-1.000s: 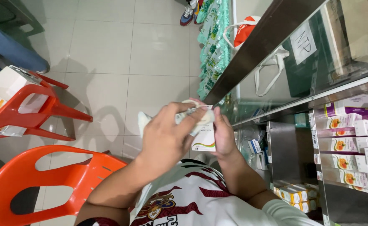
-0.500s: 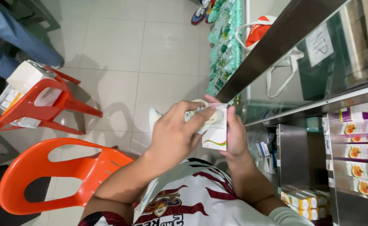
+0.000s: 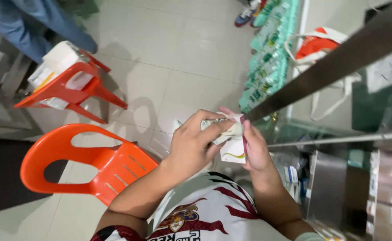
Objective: The person wipes small white boxes with a cloth inside a glass display cabinet. They pick up the boxes from the shelf, wipe them thoroughly, and place them back on the shelf.
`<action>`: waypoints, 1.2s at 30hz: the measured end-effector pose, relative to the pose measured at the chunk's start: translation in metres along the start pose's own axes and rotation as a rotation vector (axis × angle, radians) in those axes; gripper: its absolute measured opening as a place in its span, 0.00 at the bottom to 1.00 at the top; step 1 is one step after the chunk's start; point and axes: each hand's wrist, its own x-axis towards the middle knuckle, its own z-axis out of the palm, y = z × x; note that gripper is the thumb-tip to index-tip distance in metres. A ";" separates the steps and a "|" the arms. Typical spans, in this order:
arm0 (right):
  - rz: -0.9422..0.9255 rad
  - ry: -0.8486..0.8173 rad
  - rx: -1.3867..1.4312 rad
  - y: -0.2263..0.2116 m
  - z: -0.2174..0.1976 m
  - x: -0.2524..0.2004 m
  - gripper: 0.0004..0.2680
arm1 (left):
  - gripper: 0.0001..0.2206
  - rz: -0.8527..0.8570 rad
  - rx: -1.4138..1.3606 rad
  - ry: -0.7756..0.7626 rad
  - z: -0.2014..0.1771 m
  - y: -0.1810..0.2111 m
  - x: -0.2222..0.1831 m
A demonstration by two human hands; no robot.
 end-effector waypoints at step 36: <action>0.071 -0.073 -0.012 0.045 -0.022 0.020 0.26 | 0.18 -0.182 0.068 0.103 0.014 -0.008 -0.037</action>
